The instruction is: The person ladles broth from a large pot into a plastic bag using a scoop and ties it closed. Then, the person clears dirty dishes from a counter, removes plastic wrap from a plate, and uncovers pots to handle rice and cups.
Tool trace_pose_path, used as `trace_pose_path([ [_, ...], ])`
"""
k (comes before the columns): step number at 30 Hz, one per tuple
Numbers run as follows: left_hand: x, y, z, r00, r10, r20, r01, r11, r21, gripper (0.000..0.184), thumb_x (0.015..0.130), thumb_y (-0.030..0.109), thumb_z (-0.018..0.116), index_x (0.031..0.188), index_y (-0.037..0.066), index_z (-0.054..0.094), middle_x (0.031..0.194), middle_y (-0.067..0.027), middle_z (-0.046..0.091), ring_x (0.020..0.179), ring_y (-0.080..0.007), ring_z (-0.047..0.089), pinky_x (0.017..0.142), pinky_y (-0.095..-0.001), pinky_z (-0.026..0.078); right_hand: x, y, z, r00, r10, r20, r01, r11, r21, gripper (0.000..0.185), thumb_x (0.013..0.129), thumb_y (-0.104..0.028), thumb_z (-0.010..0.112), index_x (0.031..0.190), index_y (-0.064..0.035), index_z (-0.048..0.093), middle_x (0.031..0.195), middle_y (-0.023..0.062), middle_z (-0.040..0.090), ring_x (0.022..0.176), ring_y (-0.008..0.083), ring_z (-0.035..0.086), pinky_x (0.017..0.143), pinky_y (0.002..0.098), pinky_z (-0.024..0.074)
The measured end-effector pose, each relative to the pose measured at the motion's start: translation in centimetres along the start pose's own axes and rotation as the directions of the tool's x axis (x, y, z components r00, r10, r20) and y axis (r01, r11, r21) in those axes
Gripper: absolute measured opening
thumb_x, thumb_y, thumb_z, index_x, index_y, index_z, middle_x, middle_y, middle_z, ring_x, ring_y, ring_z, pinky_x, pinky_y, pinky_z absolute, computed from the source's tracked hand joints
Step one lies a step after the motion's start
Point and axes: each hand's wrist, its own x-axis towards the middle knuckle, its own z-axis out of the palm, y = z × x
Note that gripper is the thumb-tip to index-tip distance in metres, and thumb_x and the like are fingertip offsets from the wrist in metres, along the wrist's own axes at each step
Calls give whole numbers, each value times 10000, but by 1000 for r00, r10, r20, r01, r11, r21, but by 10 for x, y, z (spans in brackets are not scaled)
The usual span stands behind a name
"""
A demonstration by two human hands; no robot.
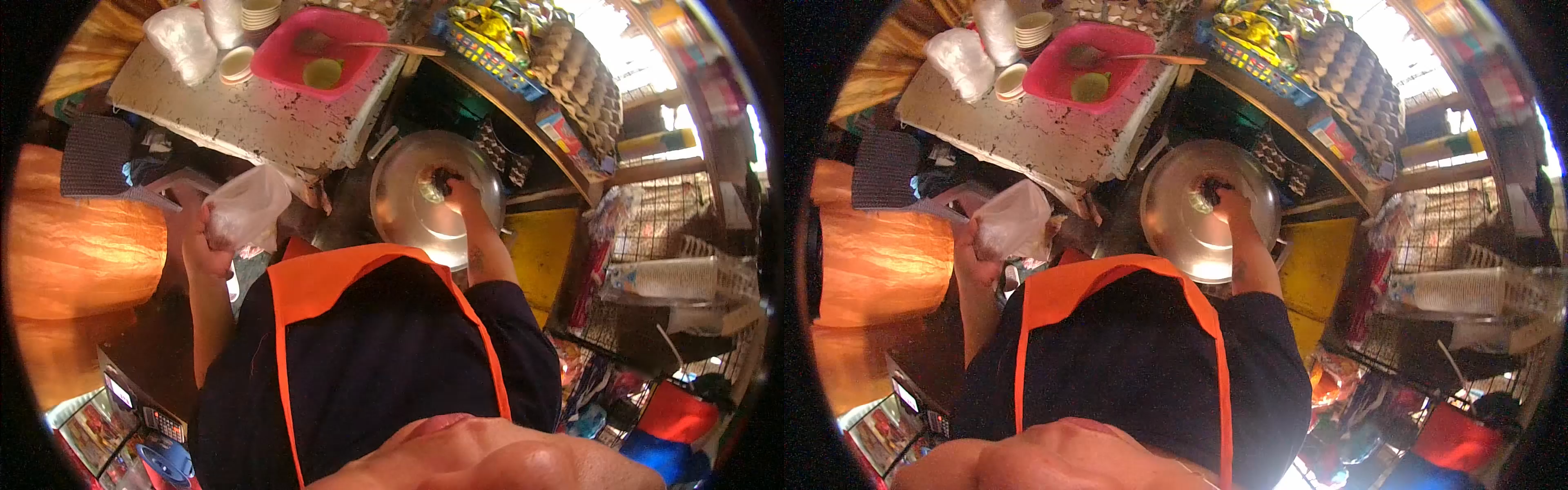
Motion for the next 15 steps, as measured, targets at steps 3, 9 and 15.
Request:
trace_pose_path([
  [3,10,20,34,998,-8,66,9,1000,-6,239,808,183,563,992,32,548,1014,-122,568,968,-274,529,843,-446,426,-10,3,-2,997,-8,-81,13,999,51,366,662,-164,514,1022,-115,558,1030,139,573,963,312,538,792,397,445],
  [9,66,45,69,969,-124,213,111,991,70,261,840,203,498,1037,34,518,1054,-112,549,997,-287,507,895,-470,383,-74,1,-29,953,90,-290,-52,989,139,223,662,-182,517,866,-115,581,884,146,602,858,321,567,724,407,448],
  [15,108,59,110,950,-274,148,247,953,177,256,849,215,481,1038,44,509,1051,-120,539,994,-305,497,874,-499,385,-177,-12,-93,777,266,-571,-182,963,200,168,575,-125,576,734,-71,570,725,136,571,708,337,551,594,404,436],
])
